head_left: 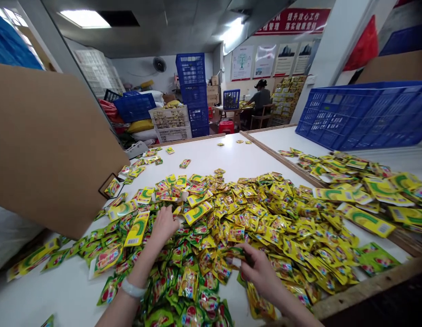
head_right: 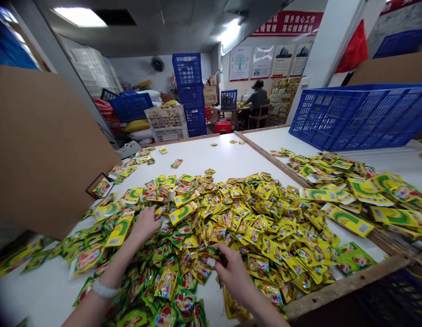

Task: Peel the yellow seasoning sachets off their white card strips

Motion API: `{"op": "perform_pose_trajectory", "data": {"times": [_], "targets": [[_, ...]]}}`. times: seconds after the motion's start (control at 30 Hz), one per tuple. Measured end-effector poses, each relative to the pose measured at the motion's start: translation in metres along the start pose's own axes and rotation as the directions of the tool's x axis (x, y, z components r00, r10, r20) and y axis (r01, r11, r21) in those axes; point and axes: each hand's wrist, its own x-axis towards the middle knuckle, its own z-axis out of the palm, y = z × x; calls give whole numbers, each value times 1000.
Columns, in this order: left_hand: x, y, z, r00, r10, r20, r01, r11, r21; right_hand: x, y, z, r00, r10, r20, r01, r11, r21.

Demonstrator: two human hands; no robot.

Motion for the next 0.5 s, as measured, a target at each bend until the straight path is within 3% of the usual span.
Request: {"op": "perform_pose_trajectory", "data": {"times": [0.07, 0.13, 0.17, 0.23, 0.3, 0.33, 0.43, 0.5], "targets": [[-24, 4, -3, 997, 0, 76, 7, 995, -96, 7, -11, -4, 997, 77, 3, -77, 982, 170], [-55, 14, 1, 981, 11, 195, 41, 965, -259, 16, -27, -3, 998, 64, 4, -63, 948, 311], [-72, 20, 5, 963, 34, 267, 71, 925, -373, 21, -37, 0, 1000, 26, 0, -24, 934, 355], [-101, 33, 14, 908, 114, 404, 193, 742, -642, 30, -55, 7, 997, -73, -3, 69, 919, 387], [-121, 45, 22, 873, 160, 461, 295, 579, -760, 35, -69, 14, 982, -187, 36, 165, 928, 336], [-127, 49, 24, 869, 149, 471, 322, 553, -769, 36, -74, 15, 967, -245, 70, 216, 935, 280], [-132, 53, 22, 879, 67, 471, 364, 543, -757, 33, -81, 11, 905, -376, 199, 366, 926, 87], [-129, 54, 18, 896, 34, 442, 354, 545, -760, 29, -82, 5, 888, -381, 257, 383, 923, 45]]}}
